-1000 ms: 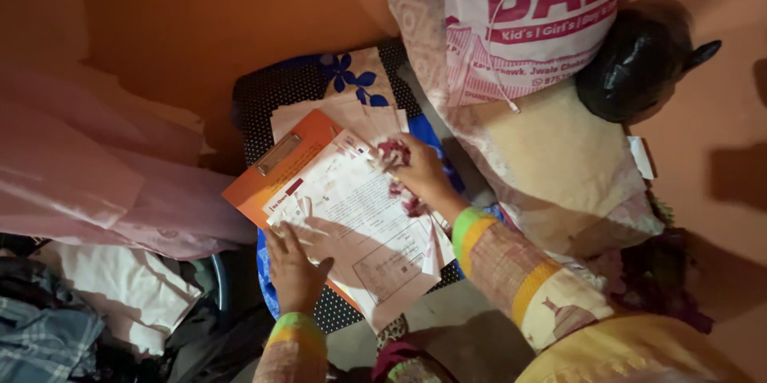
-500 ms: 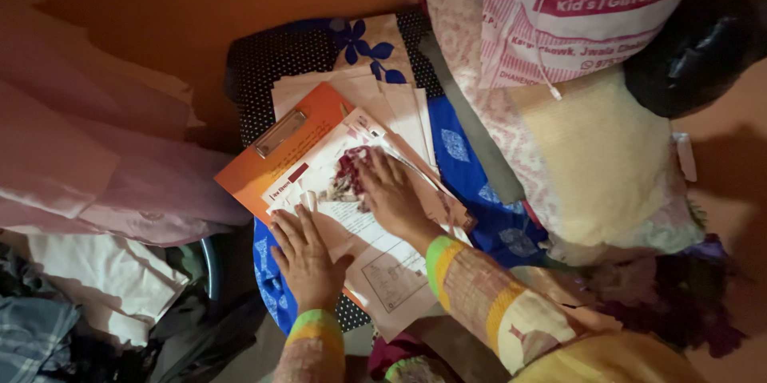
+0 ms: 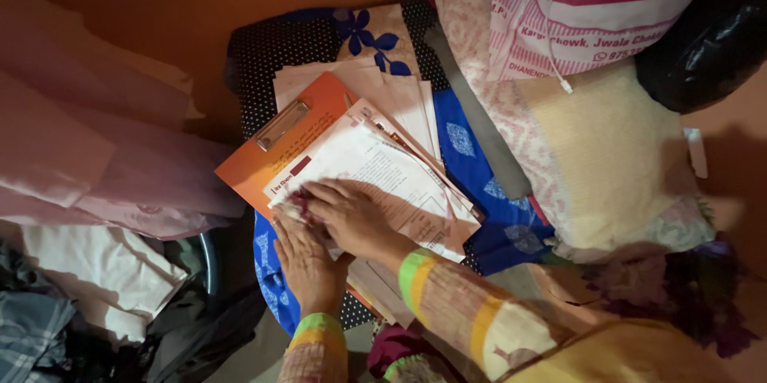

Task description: The person wipes a wall-mounted poster, a beige document folder, and a clipboard with papers using a patterned cloth. They handle the items one at a time, wiping surfaces and edges before placing them back.

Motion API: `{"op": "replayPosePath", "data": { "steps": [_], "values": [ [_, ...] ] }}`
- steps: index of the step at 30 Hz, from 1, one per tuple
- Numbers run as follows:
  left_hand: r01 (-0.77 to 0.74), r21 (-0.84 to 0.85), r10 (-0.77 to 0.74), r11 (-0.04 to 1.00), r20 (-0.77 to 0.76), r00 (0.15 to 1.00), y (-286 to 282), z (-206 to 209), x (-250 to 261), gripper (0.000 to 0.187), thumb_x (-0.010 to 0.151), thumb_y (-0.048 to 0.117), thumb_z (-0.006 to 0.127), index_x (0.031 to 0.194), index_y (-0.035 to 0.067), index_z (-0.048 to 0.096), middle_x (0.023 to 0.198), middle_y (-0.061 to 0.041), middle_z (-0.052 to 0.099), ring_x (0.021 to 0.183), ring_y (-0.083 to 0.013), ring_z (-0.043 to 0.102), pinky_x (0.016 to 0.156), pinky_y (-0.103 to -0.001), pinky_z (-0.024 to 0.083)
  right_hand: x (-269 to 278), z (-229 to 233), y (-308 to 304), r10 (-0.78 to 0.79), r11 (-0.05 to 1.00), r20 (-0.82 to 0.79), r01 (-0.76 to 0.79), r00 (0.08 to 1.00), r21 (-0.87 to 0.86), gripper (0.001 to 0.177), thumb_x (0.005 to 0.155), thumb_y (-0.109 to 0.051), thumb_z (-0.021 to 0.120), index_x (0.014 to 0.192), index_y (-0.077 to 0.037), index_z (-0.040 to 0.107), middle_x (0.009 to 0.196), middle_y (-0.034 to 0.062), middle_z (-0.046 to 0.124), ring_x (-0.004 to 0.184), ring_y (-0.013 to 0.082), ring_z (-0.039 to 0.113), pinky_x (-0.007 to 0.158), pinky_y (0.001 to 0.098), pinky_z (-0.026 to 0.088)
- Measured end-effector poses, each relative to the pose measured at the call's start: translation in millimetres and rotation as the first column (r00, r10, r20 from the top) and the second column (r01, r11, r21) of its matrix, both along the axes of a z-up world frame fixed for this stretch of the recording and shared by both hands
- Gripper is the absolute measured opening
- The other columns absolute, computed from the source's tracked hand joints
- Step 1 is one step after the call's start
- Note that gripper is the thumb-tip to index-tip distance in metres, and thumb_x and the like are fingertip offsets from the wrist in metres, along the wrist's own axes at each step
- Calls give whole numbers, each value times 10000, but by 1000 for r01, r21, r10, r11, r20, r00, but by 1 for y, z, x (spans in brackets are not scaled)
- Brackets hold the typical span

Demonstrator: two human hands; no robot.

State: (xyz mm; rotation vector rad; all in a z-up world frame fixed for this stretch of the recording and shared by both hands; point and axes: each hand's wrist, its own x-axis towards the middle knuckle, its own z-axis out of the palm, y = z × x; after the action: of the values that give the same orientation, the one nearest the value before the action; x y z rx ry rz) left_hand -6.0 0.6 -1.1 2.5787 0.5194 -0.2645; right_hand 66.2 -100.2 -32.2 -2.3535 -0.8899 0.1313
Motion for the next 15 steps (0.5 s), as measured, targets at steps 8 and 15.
{"op": "replayPosePath", "data": {
  "steps": [8,15],
  "values": [
    [-91,56,95,994,-64,993,-12,18,-1,1401,602,362,957,1578,8,17,1681,-218,28,1559,-351,67,1243,-474,134,16,9,-94,-376,923,-198,384,905,-1,548,667,-17,825,1162,-84,600,1152,115,653,1124,303,629,974,423,516],
    [-149,-63,150,987,5,989,-18,7,-15,1313,652,285,930,1585,-3,53,1685,-188,93,1561,-338,118,1239,-483,150,18,-19,-124,-496,862,-87,479,864,-166,894,658,-109,839,1450,-76,426,1384,167,531,1271,405,494,1003,481,436]
  ]
}}
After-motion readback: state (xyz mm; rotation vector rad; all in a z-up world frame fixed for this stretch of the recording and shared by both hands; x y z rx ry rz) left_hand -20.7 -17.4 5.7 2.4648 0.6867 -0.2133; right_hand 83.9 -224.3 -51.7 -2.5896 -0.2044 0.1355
